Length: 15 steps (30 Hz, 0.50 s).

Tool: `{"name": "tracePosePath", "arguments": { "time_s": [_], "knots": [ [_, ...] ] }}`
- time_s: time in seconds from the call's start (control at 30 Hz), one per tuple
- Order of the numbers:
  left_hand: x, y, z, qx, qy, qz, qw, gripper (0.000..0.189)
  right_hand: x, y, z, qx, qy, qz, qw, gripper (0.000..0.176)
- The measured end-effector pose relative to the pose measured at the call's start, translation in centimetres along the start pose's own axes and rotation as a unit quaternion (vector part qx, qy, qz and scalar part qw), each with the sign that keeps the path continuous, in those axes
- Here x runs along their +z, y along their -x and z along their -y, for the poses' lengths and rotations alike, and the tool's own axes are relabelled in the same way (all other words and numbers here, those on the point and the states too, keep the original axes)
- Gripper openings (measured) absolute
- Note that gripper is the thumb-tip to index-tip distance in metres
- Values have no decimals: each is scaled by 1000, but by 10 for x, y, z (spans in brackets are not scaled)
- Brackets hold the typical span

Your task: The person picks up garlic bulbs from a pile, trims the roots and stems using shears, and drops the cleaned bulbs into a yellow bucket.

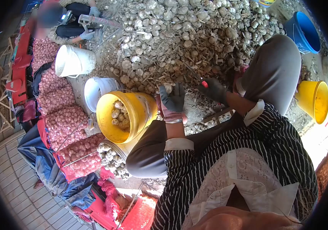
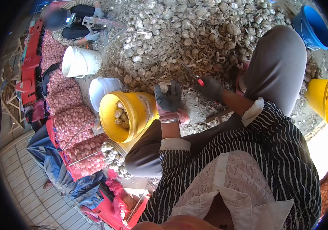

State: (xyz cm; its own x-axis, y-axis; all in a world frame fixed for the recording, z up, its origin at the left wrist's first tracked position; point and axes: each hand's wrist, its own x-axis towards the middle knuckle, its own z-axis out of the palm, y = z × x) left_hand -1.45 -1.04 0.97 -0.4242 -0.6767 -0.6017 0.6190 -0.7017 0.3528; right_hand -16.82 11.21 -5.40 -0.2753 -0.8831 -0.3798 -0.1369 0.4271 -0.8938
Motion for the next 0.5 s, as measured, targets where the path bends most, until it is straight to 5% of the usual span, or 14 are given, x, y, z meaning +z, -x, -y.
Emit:
{"name": "tracePosePath", "arguments": {
  "time_s": [0.13, 0.17, 0.23, 0.3, 0.37, 0.5],
  "knots": [
    [-13, 21, -4, 180, -225, -38, 957, 22, -20, 23, 35, -73, 129, -39, 988, 42],
    [-15, 23, -4, 253, -395, -61, 881, 32, -24, 28, 45, -108, 196, -35, 974, 50],
    [-20, 23, 0, 361, -682, -96, 629, 53, -34, 38, 68, -99, 264, -3, 959, 50],
    [-18, 21, 6, 336, -683, -111, 638, 63, -37, 42, 68, -84, 329, 29, 940, 51],
    [-7, 24, 9, 333, -749, -88, 566, 63, -35, 39, 57, -135, 388, -3, 912, 51],
    [-18, 16, 11, 307, -797, -72, 515, 63, -35, 37, 45, -151, 435, -13, 888, 48]
  ]
}}
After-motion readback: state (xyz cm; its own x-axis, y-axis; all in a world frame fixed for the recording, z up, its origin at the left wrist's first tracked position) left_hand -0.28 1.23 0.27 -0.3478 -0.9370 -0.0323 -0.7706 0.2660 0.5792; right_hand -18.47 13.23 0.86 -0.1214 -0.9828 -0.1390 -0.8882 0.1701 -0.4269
